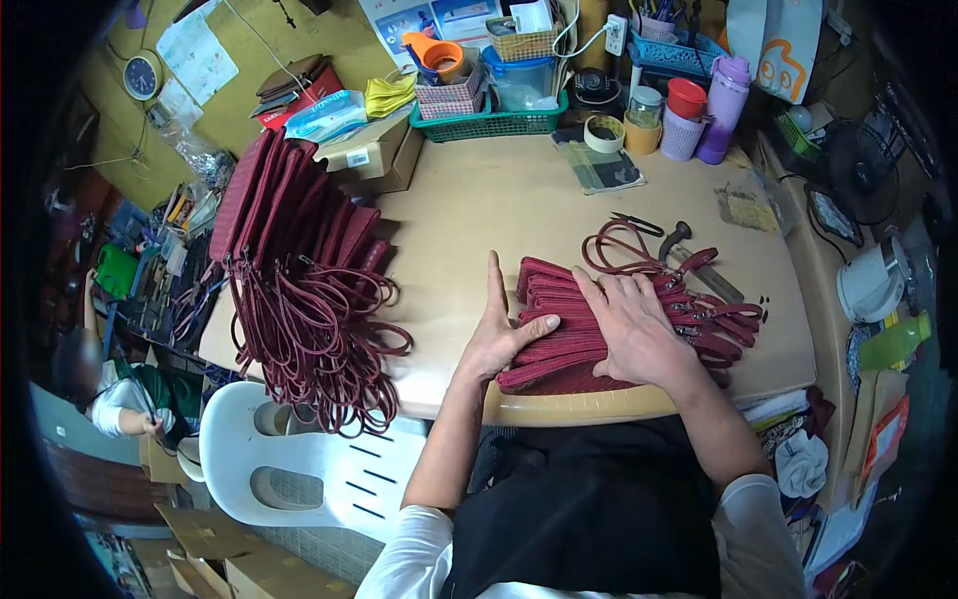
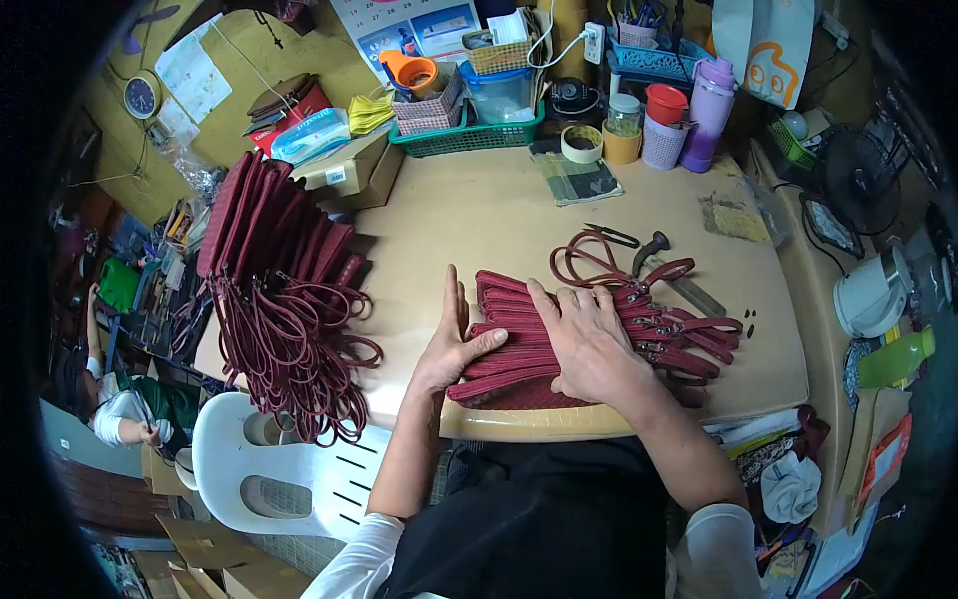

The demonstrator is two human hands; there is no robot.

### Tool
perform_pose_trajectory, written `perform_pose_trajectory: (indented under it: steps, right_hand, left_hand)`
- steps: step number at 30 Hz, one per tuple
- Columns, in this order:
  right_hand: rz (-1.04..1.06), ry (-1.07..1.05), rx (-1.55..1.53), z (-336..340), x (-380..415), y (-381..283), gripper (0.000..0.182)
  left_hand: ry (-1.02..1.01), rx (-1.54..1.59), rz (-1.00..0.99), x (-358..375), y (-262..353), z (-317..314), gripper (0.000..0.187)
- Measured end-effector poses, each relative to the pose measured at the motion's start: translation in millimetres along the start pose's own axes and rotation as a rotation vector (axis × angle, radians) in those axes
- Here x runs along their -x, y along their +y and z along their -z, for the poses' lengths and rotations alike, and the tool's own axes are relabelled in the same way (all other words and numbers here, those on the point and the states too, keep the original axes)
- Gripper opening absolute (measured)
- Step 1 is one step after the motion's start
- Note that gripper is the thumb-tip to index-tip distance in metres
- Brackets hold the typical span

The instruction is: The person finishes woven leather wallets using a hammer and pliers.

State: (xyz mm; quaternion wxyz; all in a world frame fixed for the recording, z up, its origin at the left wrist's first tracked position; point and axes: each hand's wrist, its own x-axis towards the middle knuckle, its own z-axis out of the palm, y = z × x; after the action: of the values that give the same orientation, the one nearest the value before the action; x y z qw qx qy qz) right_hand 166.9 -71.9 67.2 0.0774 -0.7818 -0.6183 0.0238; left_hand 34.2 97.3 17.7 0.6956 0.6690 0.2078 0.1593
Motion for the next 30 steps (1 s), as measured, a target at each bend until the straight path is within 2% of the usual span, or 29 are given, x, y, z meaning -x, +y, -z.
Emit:
perform_pose_trajectory:
  steps: [5, 7, 8, 9, 11, 13, 15, 19, 21, 22, 23, 25, 26, 28, 30]
  right_hand:
    - [-0.010, 0.006, 0.020, -2, 3, -4, 0.117]
    - [-0.014, 0.006, -0.024, 3, 5, -8, 0.119]
    - [-0.015, 0.008, -0.024, 5, 6, -9, 0.119]
    - [-0.021, -0.017, -0.028, 6, 8, -12, 0.118]
    - [-0.022, -0.045, -0.032, 5, 11, -14, 0.118]
    - [0.007, 0.019, 0.001, 3, 13, -13, 0.114]
    - [-0.003, 0.040, 0.001, 4, 14, -10, 0.115]
    - [-0.042, 0.075, 0.004, 3, 12, -6, 0.116]
    - [-0.035, 0.068, -0.010, 4, 13, -4, 0.117]
    - [-0.033, 0.059, -0.030, 3, 13, -4, 0.117]
    - [-0.033, 0.058, -0.032, 4, 14, -4, 0.117]
    - [-0.010, 0.065, -0.016, 5, 14, -6, 0.118]
    - [-0.006, 0.062, -0.016, 4, 14, -7, 0.118]
    - [-0.021, 0.069, 0.011, 3, 13, -7, 0.117]
    - [-0.035, 0.060, 0.014, 4, 11, -7, 0.117]
  left_hand:
    - [-0.151, 0.116, -0.087, -10, -14, 8, 0.126]
    - [-0.220, 0.334, -0.050, -13, -9, 16, 0.126]
    - [-0.247, 0.198, -0.086, -15, -8, 17, 0.125]
    - [-0.247, 0.198, -0.086, -13, -1, 11, 0.125]
    - [-0.222, 0.048, 0.055, -5, 18, -6, 0.125]
    - [-0.225, 0.078, 0.072, -7, 12, -4, 0.122]
    - [-0.234, 0.035, -0.089, -13, -5, 4, 0.116]
    - [-0.193, 0.129, -0.126, -9, -10, 4, 0.113]
    - [0.023, 0.183, 0.008, -1, -14, 6, 0.104]
    - [0.077, 0.202, -0.001, -1, -25, 15, 0.088]
    - [0.208, 0.156, 0.018, 1, -35, 24, 0.059]
    - [-0.005, -0.030, 0.022, 3, -30, 39, 0.030]
    - [-0.001, -0.028, 0.024, 2, -28, 38, 0.030]
    - [-0.105, 0.063, 0.120, 3, -12, 27, 0.015]
    - [-0.080, 0.111, 0.101, 4, -8, 17, 0.015]
